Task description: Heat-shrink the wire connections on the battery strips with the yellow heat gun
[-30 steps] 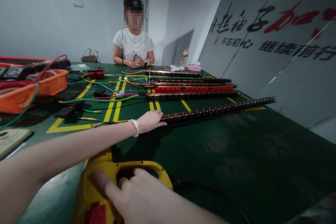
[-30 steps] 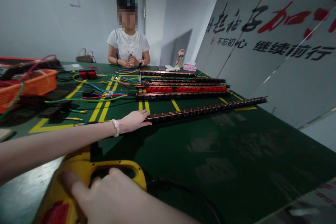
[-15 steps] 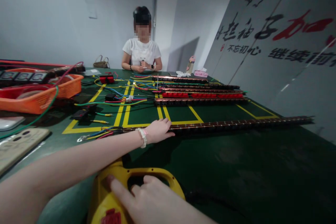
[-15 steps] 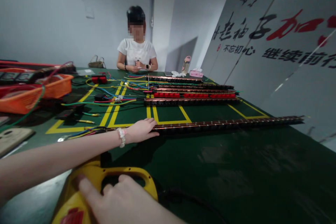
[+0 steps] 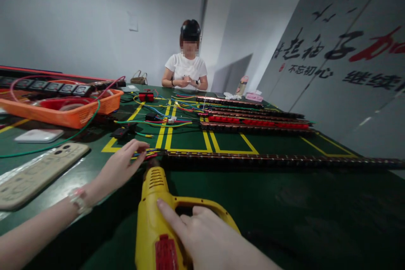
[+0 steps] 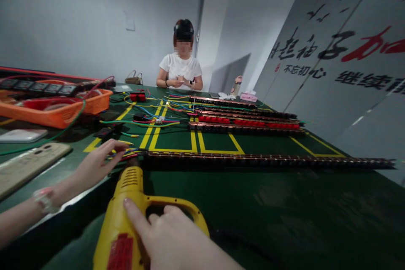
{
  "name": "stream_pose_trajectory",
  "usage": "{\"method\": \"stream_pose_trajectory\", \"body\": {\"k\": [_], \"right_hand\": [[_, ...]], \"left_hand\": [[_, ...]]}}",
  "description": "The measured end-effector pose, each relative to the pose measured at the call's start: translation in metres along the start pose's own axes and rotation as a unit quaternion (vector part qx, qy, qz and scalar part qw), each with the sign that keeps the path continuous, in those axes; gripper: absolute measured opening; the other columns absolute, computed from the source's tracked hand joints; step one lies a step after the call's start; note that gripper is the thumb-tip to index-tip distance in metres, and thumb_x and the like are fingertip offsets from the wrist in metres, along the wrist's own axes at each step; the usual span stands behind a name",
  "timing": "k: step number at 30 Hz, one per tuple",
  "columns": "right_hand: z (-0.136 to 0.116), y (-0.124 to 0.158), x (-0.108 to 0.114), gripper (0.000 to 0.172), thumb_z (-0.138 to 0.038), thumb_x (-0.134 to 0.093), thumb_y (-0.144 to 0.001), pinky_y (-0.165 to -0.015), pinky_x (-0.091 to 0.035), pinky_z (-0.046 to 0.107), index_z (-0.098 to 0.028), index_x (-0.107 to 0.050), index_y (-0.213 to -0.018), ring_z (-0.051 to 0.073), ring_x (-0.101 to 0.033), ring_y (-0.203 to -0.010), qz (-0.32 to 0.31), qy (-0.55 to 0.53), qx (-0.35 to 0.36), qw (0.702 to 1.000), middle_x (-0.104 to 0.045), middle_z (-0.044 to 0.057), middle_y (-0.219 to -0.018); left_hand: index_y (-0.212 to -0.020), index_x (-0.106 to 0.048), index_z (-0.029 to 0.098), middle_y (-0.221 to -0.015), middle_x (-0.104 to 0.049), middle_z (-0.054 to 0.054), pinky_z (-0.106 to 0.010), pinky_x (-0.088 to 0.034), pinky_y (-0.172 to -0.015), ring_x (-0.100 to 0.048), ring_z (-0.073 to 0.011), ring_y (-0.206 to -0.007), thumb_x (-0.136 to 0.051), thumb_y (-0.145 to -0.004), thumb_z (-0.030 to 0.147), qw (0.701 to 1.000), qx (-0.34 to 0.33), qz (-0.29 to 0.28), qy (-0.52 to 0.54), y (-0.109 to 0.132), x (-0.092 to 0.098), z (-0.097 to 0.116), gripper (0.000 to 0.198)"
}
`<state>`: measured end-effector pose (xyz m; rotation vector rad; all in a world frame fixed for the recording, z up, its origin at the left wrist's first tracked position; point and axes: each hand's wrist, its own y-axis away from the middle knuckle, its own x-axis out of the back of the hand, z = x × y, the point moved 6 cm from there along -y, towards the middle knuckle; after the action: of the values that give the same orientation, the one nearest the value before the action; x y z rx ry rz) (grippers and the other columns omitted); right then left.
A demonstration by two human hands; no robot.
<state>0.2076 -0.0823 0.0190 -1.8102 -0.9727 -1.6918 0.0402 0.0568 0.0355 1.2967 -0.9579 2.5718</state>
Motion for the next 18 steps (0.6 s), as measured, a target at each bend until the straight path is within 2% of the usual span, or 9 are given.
{"method": "stream_pose_trajectory", "body": {"k": [2, 4, 7, 11, 15, 18], "right_hand": [[-0.003, 0.001, 0.005, 0.124, -0.061, -0.064, -0.053, -0.062, -0.040, 0.031, -0.013, 0.010, -0.140, 0.021, -0.057, -0.060, -0.012, -0.021, -0.009, 1.000, -0.063, 0.008, -0.090], [-0.006, -0.001, 0.009, 0.128, -0.063, -0.065, -0.049, -0.064, -0.040, 0.032, -0.012, 0.008, -0.140, 0.023, -0.058, -0.063, -0.013, -0.034, -0.028, 0.999, -0.063, 0.010, -0.091], [-0.015, -0.006, 0.010, 0.129, -0.065, -0.066, -0.047, -0.065, -0.039, 0.032, -0.012, 0.004, -0.141, 0.024, -0.058, -0.065, -0.009, -0.043, -0.047, 0.998, -0.063, 0.011, -0.091], [-0.023, -0.012, 0.010, 0.131, -0.066, -0.065, -0.046, -0.067, -0.039, 0.032, -0.012, 0.006, -0.141, 0.023, -0.058, -0.065, 0.001, -0.049, -0.039, 0.998, -0.063, 0.010, -0.092], [-0.024, -0.012, 0.010, 0.131, -0.069, -0.064, -0.045, -0.069, -0.038, 0.033, -0.013, 0.005, -0.141, 0.023, -0.058, -0.066, 0.013, -0.063, -0.037, 0.997, -0.063, 0.011, -0.097], [-0.026, -0.013, 0.008, 0.133, -0.072, -0.063, -0.043, -0.071, -0.037, 0.034, -0.013, 0.004, -0.141, 0.024, -0.059, -0.068, 0.012, -0.077, -0.032, 0.996, -0.062, 0.011, -0.098]], "left_hand": [[-0.099, -0.051, 0.022, -0.100, -0.056, -0.006, -0.030, -0.043, -0.080, -0.054, -0.0193, -0.093, -0.039, -0.084, 0.040, 1.000, 0.026, -0.004, -0.006, 0.024, 0.006, -0.015, 0.026], [-0.098, -0.052, 0.022, -0.102, -0.055, -0.005, -0.030, -0.043, -0.080, -0.053, -0.0192, -0.094, -0.040, -0.083, 0.040, 0.999, 0.031, -0.030, 0.003, 0.036, 0.004, -0.021, 0.026], [-0.099, -0.053, 0.022, -0.103, -0.056, -0.005, -0.030, -0.042, -0.083, -0.052, -0.0188, -0.096, -0.039, -0.083, 0.040, 0.999, 0.026, -0.042, 0.013, 0.035, -0.002, -0.020, 0.028], [-0.094, -0.055, 0.021, -0.098, -0.058, -0.005, -0.029, -0.042, -0.078, -0.054, -0.0179, -0.087, -0.033, -0.085, 0.041, 0.998, 0.034, -0.059, 0.004, 0.028, -0.004, -0.020, 0.031], [-0.084, -0.058, 0.020, -0.084, -0.062, -0.004, -0.027, -0.040, -0.066, -0.055, -0.0181, -0.076, -0.030, -0.085, 0.047, 0.992, 0.082, -0.085, -0.031, 0.033, 0.000, -0.032, 0.039], [-0.082, -0.061, 0.020, -0.081, -0.064, -0.003, -0.025, -0.039, -0.062, -0.056, -0.0182, -0.072, -0.028, -0.084, 0.051, 0.987, 0.132, -0.080, -0.049, 0.037, 0.003, -0.045, 0.045]]}}
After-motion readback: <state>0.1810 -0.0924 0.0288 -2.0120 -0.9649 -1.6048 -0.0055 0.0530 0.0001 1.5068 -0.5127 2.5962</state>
